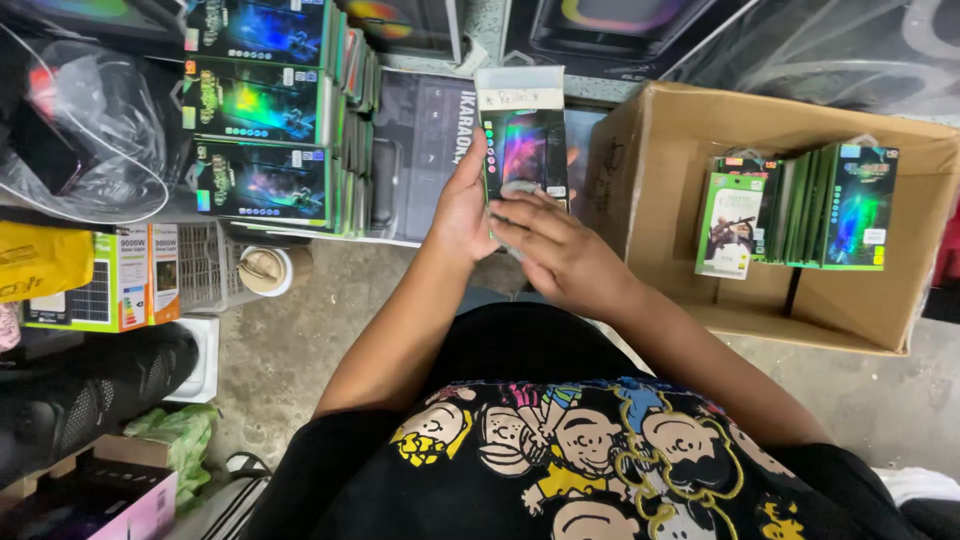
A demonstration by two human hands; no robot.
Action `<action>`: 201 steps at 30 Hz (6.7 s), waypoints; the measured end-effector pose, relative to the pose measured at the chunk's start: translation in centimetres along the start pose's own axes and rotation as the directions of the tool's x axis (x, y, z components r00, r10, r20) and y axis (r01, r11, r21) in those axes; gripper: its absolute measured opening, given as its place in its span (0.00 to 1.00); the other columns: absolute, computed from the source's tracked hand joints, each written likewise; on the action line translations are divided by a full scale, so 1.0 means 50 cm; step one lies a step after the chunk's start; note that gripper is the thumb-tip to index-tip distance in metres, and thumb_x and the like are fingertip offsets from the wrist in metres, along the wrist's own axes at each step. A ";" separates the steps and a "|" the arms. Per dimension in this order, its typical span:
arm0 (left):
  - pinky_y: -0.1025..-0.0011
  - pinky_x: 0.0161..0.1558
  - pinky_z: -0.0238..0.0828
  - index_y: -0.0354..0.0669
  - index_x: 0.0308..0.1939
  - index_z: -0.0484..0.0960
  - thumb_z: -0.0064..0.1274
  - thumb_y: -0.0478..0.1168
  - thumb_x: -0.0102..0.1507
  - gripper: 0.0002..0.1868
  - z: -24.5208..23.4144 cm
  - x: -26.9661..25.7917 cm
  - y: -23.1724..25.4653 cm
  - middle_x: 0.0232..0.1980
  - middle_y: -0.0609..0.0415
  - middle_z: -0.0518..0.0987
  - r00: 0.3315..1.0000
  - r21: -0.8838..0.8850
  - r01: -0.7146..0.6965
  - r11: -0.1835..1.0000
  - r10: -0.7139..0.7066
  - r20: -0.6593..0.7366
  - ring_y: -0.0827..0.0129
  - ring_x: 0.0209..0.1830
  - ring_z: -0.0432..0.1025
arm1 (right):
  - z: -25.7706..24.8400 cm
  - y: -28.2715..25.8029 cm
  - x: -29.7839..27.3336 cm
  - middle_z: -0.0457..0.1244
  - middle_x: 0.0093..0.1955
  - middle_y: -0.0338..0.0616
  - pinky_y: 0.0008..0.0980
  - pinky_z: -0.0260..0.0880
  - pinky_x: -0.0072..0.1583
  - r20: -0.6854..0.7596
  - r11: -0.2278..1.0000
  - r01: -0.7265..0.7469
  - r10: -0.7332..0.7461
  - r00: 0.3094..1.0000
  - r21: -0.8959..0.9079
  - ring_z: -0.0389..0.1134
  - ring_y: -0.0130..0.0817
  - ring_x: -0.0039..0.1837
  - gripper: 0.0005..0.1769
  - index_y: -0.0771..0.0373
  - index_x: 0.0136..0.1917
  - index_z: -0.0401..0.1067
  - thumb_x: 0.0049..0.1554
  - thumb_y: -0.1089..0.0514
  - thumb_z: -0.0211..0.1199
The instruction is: Organizing and cleaning phone accessory boxes in a storage area.
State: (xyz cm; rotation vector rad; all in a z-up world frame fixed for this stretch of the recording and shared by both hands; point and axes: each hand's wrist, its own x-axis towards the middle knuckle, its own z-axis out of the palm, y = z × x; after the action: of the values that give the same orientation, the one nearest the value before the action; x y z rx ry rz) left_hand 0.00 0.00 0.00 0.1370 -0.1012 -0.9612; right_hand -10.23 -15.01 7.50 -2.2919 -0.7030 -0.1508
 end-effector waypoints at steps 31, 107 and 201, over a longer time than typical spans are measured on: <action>0.55 0.59 0.77 0.47 0.77 0.58 0.41 0.61 0.71 0.36 -0.054 -0.127 0.226 0.64 0.45 0.76 0.920 0.279 -0.244 0.929 0.313 -0.238 0.51 0.59 0.78 | 0.128 -0.103 0.264 0.63 0.54 0.56 0.46 0.69 0.54 -0.174 0.979 -0.152 0.128 0.976 -0.135 0.68 0.56 0.53 0.23 0.68 0.62 0.69 0.56 0.58 0.71; 0.21 0.68 0.13 0.44 0.77 0.65 0.55 0.56 0.67 0.38 -0.006 -0.192 0.366 0.83 0.34 0.44 0.703 0.606 0.584 -0.540 0.710 -0.045 0.34 0.83 0.30 | 0.101 0.106 0.287 0.70 0.46 0.46 0.30 0.74 0.51 0.259 0.110 -0.456 0.697 0.669 0.883 0.75 0.36 0.50 0.06 0.65 0.49 0.73 0.56 0.68 0.64; 0.55 0.55 0.81 0.40 0.64 0.66 0.36 0.54 0.74 0.24 -0.008 0.107 0.003 0.58 0.43 0.78 0.901 0.388 -0.199 0.900 0.324 -0.290 0.56 0.54 0.78 | -0.020 0.045 -0.062 0.64 0.63 0.51 0.41 0.68 0.67 -0.500 0.901 -0.306 0.426 0.754 0.307 0.67 0.39 0.65 0.16 0.67 0.65 0.71 0.64 0.70 0.57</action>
State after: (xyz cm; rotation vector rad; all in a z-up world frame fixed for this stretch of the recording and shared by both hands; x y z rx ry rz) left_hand 3.21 -4.28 -0.21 0.6081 0.0378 -0.6233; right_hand -11.56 -18.37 5.93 -1.9843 0.0479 -0.5124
